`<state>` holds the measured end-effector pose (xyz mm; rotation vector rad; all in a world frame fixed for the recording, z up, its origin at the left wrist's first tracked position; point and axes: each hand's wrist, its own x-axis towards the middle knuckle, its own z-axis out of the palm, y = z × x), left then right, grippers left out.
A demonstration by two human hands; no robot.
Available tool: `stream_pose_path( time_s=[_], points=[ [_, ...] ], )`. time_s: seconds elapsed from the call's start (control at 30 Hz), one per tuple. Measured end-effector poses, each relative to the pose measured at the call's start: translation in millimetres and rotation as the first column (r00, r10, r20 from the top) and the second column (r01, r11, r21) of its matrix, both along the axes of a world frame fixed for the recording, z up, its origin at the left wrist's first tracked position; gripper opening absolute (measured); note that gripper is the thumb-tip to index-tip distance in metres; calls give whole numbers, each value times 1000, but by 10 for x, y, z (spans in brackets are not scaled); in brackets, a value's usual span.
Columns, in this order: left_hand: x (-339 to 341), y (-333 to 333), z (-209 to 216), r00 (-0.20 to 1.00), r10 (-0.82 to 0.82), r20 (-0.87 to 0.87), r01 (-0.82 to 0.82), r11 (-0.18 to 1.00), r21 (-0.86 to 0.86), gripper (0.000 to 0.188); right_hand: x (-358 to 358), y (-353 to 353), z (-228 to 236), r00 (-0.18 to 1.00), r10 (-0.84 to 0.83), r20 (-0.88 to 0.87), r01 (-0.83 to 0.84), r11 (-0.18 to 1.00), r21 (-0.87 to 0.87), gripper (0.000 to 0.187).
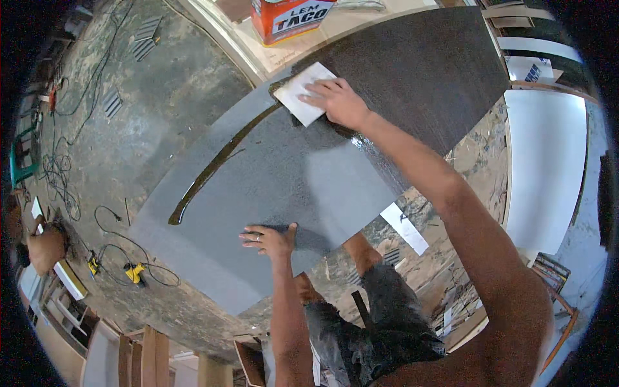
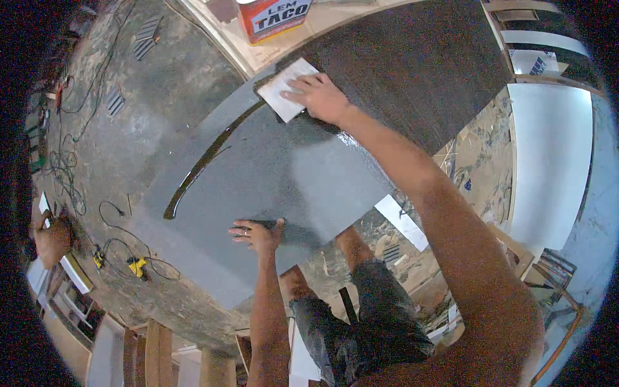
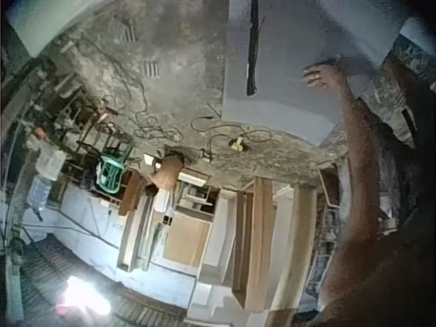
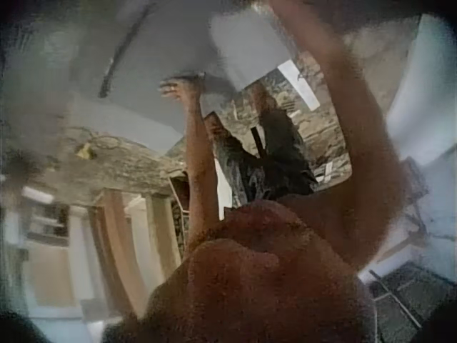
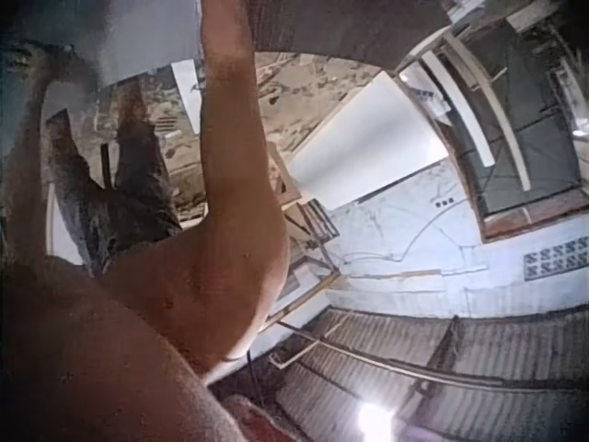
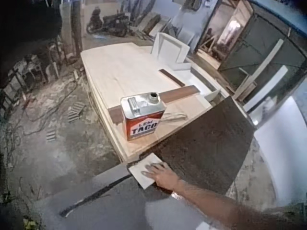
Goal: The person applies adhesive to a grey wood panel using a spreader, then places a large wood veneer sheet on top of another surface.
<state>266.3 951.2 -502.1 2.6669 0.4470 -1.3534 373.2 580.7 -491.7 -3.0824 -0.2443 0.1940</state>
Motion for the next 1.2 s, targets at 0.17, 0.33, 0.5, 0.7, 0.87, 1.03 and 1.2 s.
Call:
stream_pose_path(
  time_s=[0.17,0.33,0.5,0.7,0.87,1.03,1.2],
  points=[
    [-25,-22,-4,1000,-21,17,21,999,-30,148,183,-76,-88,999,-47,25,48,998,-28,65],
    [-44,36,-75,998,-67,19,66,998,17,148,172,-50,-133,994,-66,82,64,998,25,69],
    [-36,34,-108,998,-58,-3,58,998,19,151,41,-95,-72,996,-43,73,38,998,59,71],
    [-71,152,-183,996,-70,48,70,998,1,149,-593,56,316,998,-19,56,17,999,39,65],
    [-18,-15,-127,999,-35,-6,35,999,-30,149,-1871,441,180,945,205,-255,-158,969,192,48],
    [-3,-49,7,1000,11,-15,-12,1000,-17,149,-821,44,705,964,-187,-188,250,880,405,25],
    [-20,8,-89,998,59,26,-59,998,-13,152,334,-590,614,831,-554,-45,526,757,389,53]
  ],
)
